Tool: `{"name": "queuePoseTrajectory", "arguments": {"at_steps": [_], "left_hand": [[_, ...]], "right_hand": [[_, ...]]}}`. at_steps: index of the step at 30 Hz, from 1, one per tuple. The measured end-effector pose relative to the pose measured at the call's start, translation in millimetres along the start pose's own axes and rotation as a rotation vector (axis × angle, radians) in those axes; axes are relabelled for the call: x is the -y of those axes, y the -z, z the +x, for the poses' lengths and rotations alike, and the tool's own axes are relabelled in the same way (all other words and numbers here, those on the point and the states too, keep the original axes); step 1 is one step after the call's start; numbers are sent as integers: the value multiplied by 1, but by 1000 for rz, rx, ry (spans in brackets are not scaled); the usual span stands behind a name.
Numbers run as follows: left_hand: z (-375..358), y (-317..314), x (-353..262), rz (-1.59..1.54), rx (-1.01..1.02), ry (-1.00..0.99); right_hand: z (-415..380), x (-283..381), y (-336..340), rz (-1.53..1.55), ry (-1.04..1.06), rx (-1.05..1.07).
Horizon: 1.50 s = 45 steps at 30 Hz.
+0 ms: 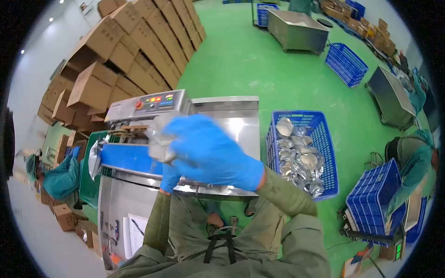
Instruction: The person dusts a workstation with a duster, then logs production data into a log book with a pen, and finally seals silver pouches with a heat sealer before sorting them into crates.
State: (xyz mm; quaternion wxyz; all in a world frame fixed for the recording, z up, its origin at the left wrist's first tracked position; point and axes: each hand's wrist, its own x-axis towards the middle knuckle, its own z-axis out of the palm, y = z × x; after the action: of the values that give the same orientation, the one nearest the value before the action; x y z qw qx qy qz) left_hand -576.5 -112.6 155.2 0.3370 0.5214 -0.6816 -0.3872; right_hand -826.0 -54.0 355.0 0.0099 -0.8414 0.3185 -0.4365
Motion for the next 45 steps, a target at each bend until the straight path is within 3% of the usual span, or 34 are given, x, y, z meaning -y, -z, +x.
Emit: {"name": "queuePoseTrajectory", "arguments": {"at_steps": [1,3,6,9,10,13,14,16,18,22,24,28,30,32,33,35,38,39,41,43,44,45], "left_hand": [[-9,6,30,-201,-22,-60],[-10,14,47,-238,-58,-130],[-20,34,8,-272,44,-127],[-22,73,-3,-273,158,-105],[-19,85,-10,-377,114,-185],[-15,121,-64,-212,191,-196],[-7,122,-61,-96,208,-283],[-4,130,-58,247,-32,-547],[-1,152,-42,588,-205,-761],[-14,159,10,582,-318,-672],[-18,117,-36,211,-395,-641],[10,79,-47,-284,-190,-370],[13,88,-42,-30,-253,-423],[10,89,-35,283,-358,-555],[7,87,-32,237,-399,-622],[0,79,-29,149,-478,-746],[-2,59,-35,-289,-446,-485],[-4,52,-37,-434,-436,-393],[-3,49,-49,-443,-458,-251],[-3,50,-59,-480,-438,-39],[7,51,-57,-324,-453,-89],[14,49,-48,-303,-411,-3]], "right_hand": [[-10,0,-8,84,-89,-221],[-49,-7,-43,98,-513,-322],[-63,-10,-105,281,-707,-194],[-50,-15,-116,91,-533,-210],[-45,-20,-120,36,-519,-256],[-27,-23,-109,-43,-605,1],[-27,-29,-111,-122,-506,-26],[-41,-51,-118,-274,-307,-83],[-74,-67,-102,-203,-319,-178],[-103,-57,-91,-18,-475,-376],[-103,-51,-93,-2,-432,-363],[-98,-43,-94,18,-402,-301],[-103,-43,-86,-142,-387,-250],[-115,-45,-87,-177,-270,-337],[-117,-46,-89,-189,-211,-380],[-111,-38,-90,-135,-297,-431],[-103,-33,-102,61,-443,-513],[-103,-24,-103,162,-584,-556],[-90,-11,-99,358,-846,-636],[-77,-20,-105,418,-892,-736],[-78,-31,-111,433,-931,-728],[-83,-43,-120,448,-971,-719]]}}
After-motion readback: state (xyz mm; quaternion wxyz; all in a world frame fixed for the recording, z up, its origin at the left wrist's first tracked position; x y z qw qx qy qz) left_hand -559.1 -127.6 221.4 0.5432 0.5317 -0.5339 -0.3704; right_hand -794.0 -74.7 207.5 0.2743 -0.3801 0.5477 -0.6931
